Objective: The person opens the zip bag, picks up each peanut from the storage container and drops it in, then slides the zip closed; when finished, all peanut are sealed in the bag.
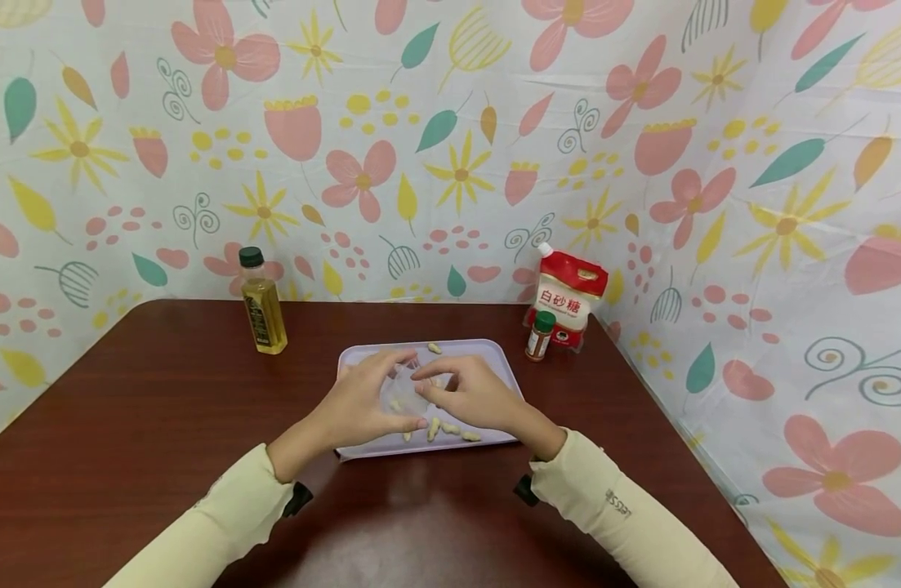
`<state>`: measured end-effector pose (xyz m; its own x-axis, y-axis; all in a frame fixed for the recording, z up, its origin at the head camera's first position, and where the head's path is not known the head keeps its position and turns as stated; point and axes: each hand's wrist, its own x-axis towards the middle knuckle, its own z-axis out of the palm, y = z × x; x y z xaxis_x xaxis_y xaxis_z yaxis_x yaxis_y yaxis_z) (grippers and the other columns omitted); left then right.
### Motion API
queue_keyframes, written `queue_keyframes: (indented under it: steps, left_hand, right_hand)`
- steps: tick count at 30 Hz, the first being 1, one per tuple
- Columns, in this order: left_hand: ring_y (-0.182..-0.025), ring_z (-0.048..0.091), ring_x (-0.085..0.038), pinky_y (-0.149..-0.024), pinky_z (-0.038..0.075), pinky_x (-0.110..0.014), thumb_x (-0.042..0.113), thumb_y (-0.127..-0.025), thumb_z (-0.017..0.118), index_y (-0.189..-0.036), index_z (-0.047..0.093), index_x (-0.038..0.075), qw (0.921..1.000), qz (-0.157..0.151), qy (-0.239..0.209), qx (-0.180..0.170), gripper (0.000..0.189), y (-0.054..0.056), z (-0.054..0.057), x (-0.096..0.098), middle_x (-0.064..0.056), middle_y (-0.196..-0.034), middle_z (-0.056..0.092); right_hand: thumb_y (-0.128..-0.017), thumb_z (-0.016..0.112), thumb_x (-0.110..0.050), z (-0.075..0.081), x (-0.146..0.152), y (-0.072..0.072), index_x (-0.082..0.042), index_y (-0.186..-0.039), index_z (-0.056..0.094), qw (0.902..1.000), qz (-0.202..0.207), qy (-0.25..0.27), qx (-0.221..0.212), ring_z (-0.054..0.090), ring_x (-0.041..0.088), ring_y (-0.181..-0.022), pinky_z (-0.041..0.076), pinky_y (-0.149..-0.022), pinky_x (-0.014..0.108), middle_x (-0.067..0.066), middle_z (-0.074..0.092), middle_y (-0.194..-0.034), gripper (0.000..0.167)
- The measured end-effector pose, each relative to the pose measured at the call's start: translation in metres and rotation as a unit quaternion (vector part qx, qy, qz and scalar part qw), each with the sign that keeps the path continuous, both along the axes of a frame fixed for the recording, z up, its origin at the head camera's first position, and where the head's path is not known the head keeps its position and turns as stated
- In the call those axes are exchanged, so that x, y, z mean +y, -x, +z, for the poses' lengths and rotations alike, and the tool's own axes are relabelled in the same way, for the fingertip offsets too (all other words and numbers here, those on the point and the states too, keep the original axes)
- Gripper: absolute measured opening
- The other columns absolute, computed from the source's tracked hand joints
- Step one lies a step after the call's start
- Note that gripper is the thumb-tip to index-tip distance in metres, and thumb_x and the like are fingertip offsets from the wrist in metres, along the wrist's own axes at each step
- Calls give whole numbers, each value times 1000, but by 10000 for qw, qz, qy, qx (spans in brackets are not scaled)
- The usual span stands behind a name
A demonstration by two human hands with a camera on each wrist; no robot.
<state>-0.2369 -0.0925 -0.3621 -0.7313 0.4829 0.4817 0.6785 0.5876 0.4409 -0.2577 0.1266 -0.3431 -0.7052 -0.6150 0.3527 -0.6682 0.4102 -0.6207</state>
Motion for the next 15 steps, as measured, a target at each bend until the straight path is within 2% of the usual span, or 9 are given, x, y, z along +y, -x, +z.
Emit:
queue_keyframes:
  steps: [3,6,10,15]
  left_hand:
    - [-114,56,-17,-88,39,-58,47,-77,83,-142,52,12,10000,-54,-11,-17,80,-1,-1,1,1,-137,55]
    - [-118,55,-17,-87,42,-57,47,-79,80,-141,55,13,9999,-102,47,7,75,-1,-1,0,2,-136,55]
    - [-110,58,-18,-83,42,-55,49,-78,81,-142,54,10,9998,-89,174,-39,79,-1,-1,0,2,-135,55]
    - [-105,56,-15,-82,41,-55,56,-74,81,-149,44,8,9987,45,445,-235,96,-1,-1,-1,-2,-140,51]
  right_hand:
    - [-91,70,-16,5,-7,0,-11,-110,76,9992,-156,-368,90,65,8,-66,52,-59,26,1,73,-110,21]
    - [-85,74,-11,10,-10,1,-9,-111,75,9986,-134,-517,-10,66,8,-66,51,-58,25,3,73,-111,26]
    - [-80,83,-18,13,-10,2,-6,-124,69,9969,-35,-725,-310,67,9,-66,52,-62,24,6,69,-119,48]
    - [-73,89,-25,13,-12,2,-7,-135,61,9940,11,-958,-525,68,9,-73,53,-66,25,7,64,-130,70]
